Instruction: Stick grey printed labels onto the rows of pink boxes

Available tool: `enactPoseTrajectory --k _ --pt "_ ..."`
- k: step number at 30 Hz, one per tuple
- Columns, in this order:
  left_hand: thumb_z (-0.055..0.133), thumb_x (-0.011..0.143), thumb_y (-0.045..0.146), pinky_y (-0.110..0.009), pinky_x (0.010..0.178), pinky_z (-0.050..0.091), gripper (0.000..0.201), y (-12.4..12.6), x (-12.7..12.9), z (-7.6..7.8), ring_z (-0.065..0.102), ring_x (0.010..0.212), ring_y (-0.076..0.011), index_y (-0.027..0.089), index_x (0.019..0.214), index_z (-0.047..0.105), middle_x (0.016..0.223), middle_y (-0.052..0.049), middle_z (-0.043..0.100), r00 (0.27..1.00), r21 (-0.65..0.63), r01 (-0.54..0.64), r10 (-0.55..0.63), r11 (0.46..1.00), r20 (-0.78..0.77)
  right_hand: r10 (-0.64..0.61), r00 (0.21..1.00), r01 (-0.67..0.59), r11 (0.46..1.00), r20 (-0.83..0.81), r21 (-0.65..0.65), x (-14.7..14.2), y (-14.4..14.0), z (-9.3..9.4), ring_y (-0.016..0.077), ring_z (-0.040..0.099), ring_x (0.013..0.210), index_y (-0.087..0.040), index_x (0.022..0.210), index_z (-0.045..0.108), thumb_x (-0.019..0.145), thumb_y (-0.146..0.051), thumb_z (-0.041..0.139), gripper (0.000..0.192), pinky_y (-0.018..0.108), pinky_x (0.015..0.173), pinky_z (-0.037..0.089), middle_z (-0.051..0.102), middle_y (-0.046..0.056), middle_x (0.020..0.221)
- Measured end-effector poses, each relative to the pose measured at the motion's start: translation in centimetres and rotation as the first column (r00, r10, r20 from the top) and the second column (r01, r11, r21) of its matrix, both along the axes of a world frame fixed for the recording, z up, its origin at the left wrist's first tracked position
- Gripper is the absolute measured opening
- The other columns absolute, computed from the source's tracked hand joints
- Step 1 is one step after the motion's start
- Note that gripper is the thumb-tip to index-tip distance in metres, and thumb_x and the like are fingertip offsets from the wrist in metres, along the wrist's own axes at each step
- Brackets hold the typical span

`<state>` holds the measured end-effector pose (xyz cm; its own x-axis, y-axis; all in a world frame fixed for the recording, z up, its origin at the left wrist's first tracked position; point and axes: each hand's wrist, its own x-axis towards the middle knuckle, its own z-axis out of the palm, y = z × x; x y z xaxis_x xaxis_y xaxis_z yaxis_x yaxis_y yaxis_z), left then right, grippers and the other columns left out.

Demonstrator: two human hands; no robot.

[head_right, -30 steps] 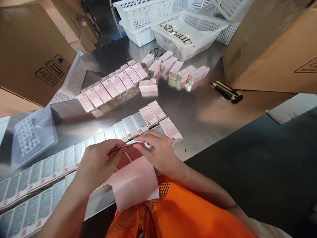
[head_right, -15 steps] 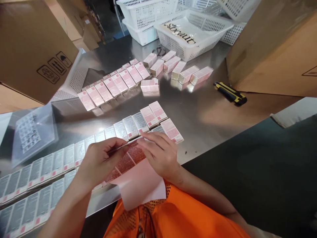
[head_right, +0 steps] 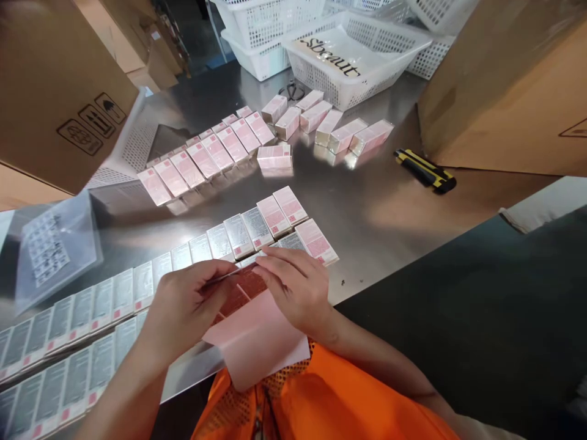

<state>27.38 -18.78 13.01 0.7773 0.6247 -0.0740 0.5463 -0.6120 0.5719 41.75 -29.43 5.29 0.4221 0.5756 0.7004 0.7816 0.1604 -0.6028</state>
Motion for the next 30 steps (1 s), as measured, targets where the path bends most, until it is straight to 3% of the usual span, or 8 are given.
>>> enactPoseTrajectory --k 5,12,19,23,30 --pt "0.05 0.085 0.015 -0.025 0.058 0.042 0.022 -0.35 -0.18 -0.31 0.065 0.065 -0.0142 0.024 0.087 0.069 0.082 0.002 0.074 0.998 0.14 0.057 -0.054 0.988 -0.019 -0.021 0.998 0.022 0.999 0.051 -0.024 0.34 0.0 0.13 0.0203 0.069 0.089 -0.024 0.087 0.071 0.084 -0.012 0.066 0.014 0.034 0.074 0.058 0.073 0.006 0.097" --pt "0.051 0.081 0.01 -0.021 0.054 0.041 0.022 -0.22 -0.26 -0.18 0.062 0.055 -0.0105 0.024 0.084 0.069 0.064 0.006 0.068 1.0 -0.042 0.002 -0.002 0.999 -0.003 0.011 0.993 -0.009 1.0 0.116 -0.017 -0.32 -0.59 -0.57 0.018 0.07 0.095 -0.027 0.102 0.07 0.083 -0.002 0.061 0.033 0.029 0.086 0.058 0.073 0.004 0.107" --pt "0.053 0.081 0.01 -0.02 0.052 0.039 0.02 -0.15 -0.44 -0.2 0.057 0.052 -0.0087 0.022 0.082 0.069 0.063 0.006 0.066 1.0 -0.04 0.006 -0.005 0.999 0.028 0.014 0.997 -0.016 1.0 0.082 0.02 -0.38 -0.08 -0.41 0.0179 0.071 0.093 -0.023 0.108 0.07 0.082 -0.003 0.066 0.033 0.03 0.085 0.06 0.074 0.006 0.101" --pt "0.054 0.083 0.012 -0.019 0.052 0.038 0.019 -0.12 -0.34 -0.08 0.054 0.052 -0.0082 0.022 0.084 0.07 0.063 0.006 0.066 1.0 -0.104 -0.009 0.011 0.995 0.019 0.024 0.996 -0.029 0.997 0.089 0.066 -0.38 -0.08 -0.58 0.0187 0.072 0.091 -0.023 0.106 0.071 0.082 -0.003 0.066 0.032 0.031 0.081 0.061 0.074 0.007 0.101" --pt "0.054 0.086 0.017 -0.019 0.051 0.038 0.016 0.01 -0.5 0.08 0.053 0.052 -0.0086 0.021 0.083 0.069 0.063 0.004 0.064 1.0 -0.162 -0.015 0.017 0.987 0.013 0.049 0.998 -0.049 0.999 0.043 0.015 -0.4 0.0 -0.41 0.0183 0.071 0.093 -0.025 0.101 0.072 0.084 -0.005 0.062 0.028 0.031 0.084 0.061 0.075 0.004 0.102"
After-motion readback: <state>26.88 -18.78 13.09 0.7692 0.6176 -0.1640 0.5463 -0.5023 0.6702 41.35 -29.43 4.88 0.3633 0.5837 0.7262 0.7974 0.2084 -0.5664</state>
